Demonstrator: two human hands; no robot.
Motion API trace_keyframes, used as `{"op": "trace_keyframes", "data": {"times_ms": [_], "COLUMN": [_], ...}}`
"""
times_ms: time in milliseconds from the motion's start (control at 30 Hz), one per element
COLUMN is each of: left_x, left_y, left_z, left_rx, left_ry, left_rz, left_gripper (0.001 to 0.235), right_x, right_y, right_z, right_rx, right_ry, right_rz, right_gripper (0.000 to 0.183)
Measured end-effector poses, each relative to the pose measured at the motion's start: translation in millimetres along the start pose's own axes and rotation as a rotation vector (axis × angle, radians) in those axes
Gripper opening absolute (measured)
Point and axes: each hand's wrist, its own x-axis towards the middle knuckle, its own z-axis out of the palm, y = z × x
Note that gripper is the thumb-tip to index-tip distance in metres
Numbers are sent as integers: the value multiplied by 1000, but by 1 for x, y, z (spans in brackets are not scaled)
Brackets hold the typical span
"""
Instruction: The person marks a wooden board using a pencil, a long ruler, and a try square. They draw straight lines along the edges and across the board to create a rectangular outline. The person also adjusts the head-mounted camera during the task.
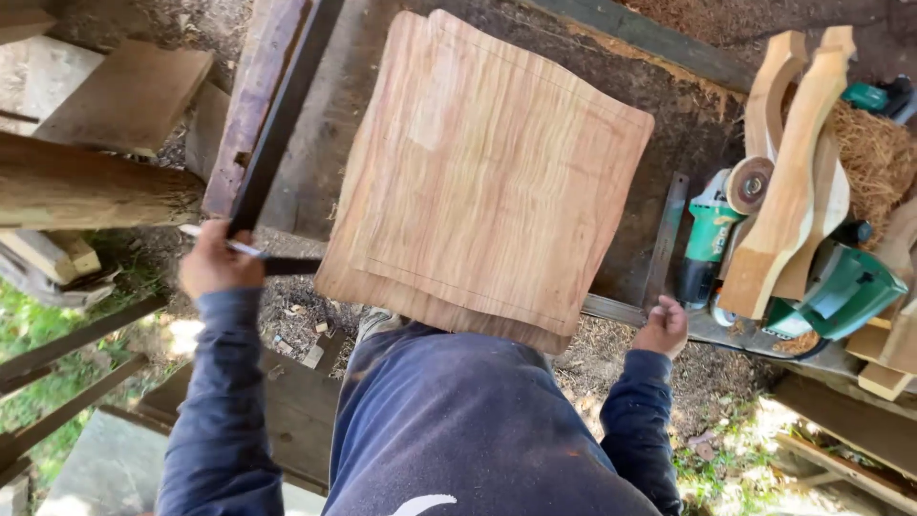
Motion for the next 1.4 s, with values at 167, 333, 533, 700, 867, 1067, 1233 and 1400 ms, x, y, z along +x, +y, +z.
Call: {"op": "trace_keyframes", "data": {"times_ms": [167, 333, 533, 700, 867, 1067, 1233, 1400], "left_x": [2, -8, -21, -17, -14, -27, -84, -125], "left_y": [-3, 42, 37, 99, 137, 163, 166, 161], "left_z": [-67, -153, -159, -147, -114, -46, -1, 2], "left_rx": [158, -41, -386, -376, -536, -673, -536, -500], "left_ry": [136, 117, 105, 85, 45, -62, -81, -183], "left_rz": [111, 126, 23, 24, 43, -66, -86, -137], "left_gripper": [28, 5, 7, 21, 13, 15, 18, 17], "right_x": [-2, -30, -50, -69, -106, -132, -133, -150], "right_y": [-13, -134, -249, -318, -331, -305, -267, -225], "right_z": [-2, 17, 62, 89, 103, 86, 38, 0], "right_rx": [-182, -621, -195, -160, -207, -295, -432, -498], "right_ry": [-32, 50, -487, -859, -1346, -1238, -1029, -1048], "right_rz": [91, -408, -453, -762, -711, -440, -318, -262], "right_gripper": [18, 26, 21, 58, 79, 79, 44, 48]}}
